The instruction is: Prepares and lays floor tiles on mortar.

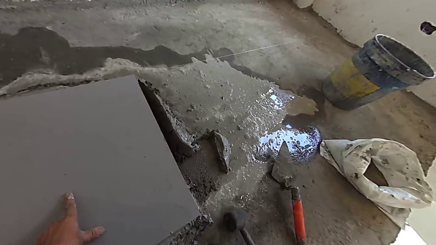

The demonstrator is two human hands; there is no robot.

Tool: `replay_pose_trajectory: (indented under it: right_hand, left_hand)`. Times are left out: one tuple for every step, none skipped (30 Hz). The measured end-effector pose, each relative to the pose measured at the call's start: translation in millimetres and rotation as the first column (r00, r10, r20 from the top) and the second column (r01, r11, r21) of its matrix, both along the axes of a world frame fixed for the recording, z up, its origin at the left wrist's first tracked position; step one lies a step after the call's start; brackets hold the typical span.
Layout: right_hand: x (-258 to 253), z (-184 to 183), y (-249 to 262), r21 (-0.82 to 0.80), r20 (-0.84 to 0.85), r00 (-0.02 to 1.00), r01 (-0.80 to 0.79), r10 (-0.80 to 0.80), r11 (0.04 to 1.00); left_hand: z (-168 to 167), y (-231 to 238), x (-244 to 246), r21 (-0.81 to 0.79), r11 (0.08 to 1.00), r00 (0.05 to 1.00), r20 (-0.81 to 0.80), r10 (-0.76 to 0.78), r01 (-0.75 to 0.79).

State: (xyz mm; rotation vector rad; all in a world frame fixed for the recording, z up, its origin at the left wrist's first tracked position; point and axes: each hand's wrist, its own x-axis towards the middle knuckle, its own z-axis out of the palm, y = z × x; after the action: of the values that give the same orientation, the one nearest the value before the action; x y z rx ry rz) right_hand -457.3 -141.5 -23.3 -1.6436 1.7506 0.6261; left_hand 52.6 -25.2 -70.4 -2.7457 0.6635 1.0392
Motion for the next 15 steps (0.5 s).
replay_pose_trajectory:
  right_hand:
    - [10.0,12.4,-8.1,0.014,0.105,0.994,-0.020,0.019,1.000]
    - [26.7,21.1,-14.1,-0.023,0.215,0.975,-0.048,0.052,0.999]
    - [44.7,23.3,-20.3,-0.109,0.323,0.937,-0.103,0.133,0.989]
    - [63.5,19.8,-27.4,-0.215,0.405,0.881,-0.167,0.244,0.962]
    - [85.3,16.0,-37.0,-0.265,0.454,0.827,-0.231,0.332,0.936]
    - [108.0,11.4,-48.1,-0.248,0.476,0.790,-0.302,0.387,0.921]
    - [129.4,5.9,-59.1,-0.172,0.467,0.781,-0.378,0.413,0.910]
    - [150.1,2.4,-70.5,-0.057,0.443,0.796,-0.434,0.412,0.899]
    - [168.2,0.9,-79.9,0.026,0.427,0.813,-0.450,0.397,0.893]
    - [180.6,0.8,-84.5,0.035,0.425,0.813,-0.455,0.399,0.890]
    - [187.8,0.6,-86.3,0.006,0.435,0.805,-0.452,0.404,0.892]
    - [190.4,-1.8,-87.2,-0.026,0.439,0.797,-0.451,0.415,0.892]
    - [189.2,-4.1,-87.6,-0.020,0.423,0.804,-0.453,0.418,0.891]
    - [189.1,-4.5,-90.6,0.023,0.392,0.823,-0.457,0.412,0.889]
    - [191.6,-3.0,-96.6,0.052,0.375,0.833,-0.456,0.406,0.888]
  left_hand:
    - [-1.0,1.7,-0.2,-0.003,1.000,1.000,-0.006,0.005,-0.005]
    - [-1.1,2.0,0.4,-0.008,1.000,1.000,-0.008,0.012,-0.012]
    - [-1.3,1.2,1.2,-0.019,1.000,1.000,-0.008,0.023,-0.023]
    - [-1.5,1.1,0.6,-0.024,0.999,0.999,-0.012,0.031,-0.031]
    - [-1.2,1.3,-0.4,-0.023,0.999,0.999,-0.018,0.034,-0.035]
    - [-0.6,1.3,-1.0,-0.018,0.999,0.999,-0.023,0.035,-0.035]
    - [0.7,1.5,-1.8,-0.017,0.999,0.999,-0.027,0.036,-0.037]
    - [2.3,1.2,-2.2,-0.024,0.999,0.999,-0.028,0.039,-0.039]
    - [4.5,-0.2,-2.1,-0.028,0.999,0.999,-0.031,0.045,-0.046]
    - [6.5,-1.3,-1.6,-0.029,0.998,0.998,-0.035,0.053,-0.054]
    - [7.3,-2.1,-0.6,-0.033,0.998,0.998,-0.037,0.060,-0.061]
    - [7.4,-2.0,-1.1,-0.035,0.997,0.996,-0.045,0.071,-0.072]
    - [6.6,0.3,-4.1,-0.034,0.996,0.995,-0.055,0.080,-0.082]
    - [6.1,1.7,-6.0,-0.032,0.996,0.995,-0.060,0.083,-0.085]
    - [6.7,0.7,-5.5,-0.039,0.995,0.994,-0.064,0.087,-0.090]
